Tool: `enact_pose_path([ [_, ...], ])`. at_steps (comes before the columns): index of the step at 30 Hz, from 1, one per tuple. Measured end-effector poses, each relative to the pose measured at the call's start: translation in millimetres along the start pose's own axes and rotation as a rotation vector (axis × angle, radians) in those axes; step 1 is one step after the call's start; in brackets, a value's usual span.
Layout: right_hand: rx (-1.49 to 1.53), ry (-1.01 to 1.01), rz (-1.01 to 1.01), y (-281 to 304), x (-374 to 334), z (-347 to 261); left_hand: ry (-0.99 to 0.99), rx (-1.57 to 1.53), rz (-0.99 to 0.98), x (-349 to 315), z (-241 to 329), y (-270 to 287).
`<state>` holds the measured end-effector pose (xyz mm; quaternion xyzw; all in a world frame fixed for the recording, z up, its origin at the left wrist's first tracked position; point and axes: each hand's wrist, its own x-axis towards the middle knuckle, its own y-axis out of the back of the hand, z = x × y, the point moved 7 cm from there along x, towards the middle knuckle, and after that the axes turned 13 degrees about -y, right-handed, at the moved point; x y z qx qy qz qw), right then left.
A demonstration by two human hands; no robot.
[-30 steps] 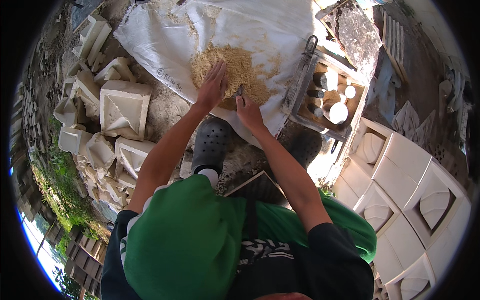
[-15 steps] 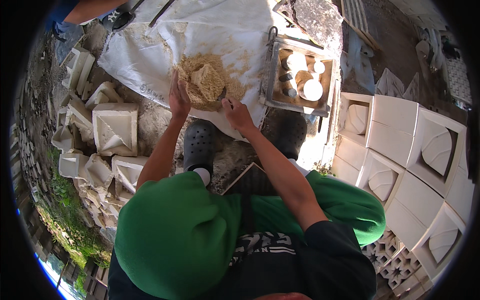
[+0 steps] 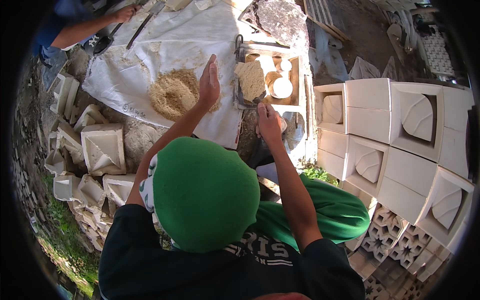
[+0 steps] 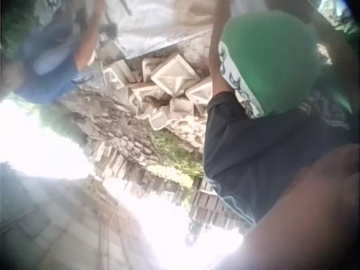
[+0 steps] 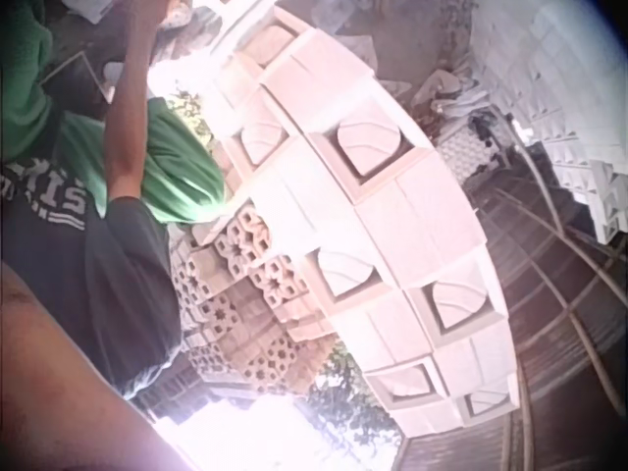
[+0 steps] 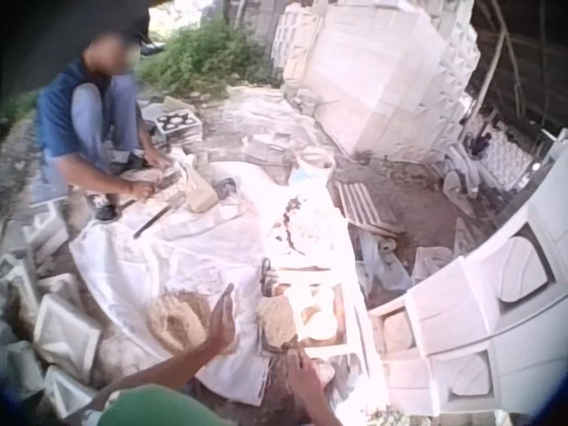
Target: The person packs light-colored material into a mold using a metal tool and then scrapes excess material from a bag with a small trowel.
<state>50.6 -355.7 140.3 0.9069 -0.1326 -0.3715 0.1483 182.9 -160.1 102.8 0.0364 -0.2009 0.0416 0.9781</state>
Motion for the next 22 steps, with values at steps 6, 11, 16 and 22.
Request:
enact_pose_path([
  [6, -0.138, -0.008, 0.333, 33.8, 15.7, 13.1, -0.046, 0.000, -0.144, -16.1, -14.6, -80.8],
  [11, -0.317, 0.018, 0.472, 35.5, 15.5, 2.7, -0.203, 0.085, -0.162, -23.8, -4.9, -95.5],
  [16, -0.316, 0.038, 0.449, 39.8, 19.6, 6.3, -0.226, 0.067, -0.143, -22.4, 3.1, -94.4],
  [22, -0.361, 0.046, 0.484, 39.9, 25.4, 2.4, -0.351, 0.069, -0.140, -18.9, 3.5, -94.0],
])
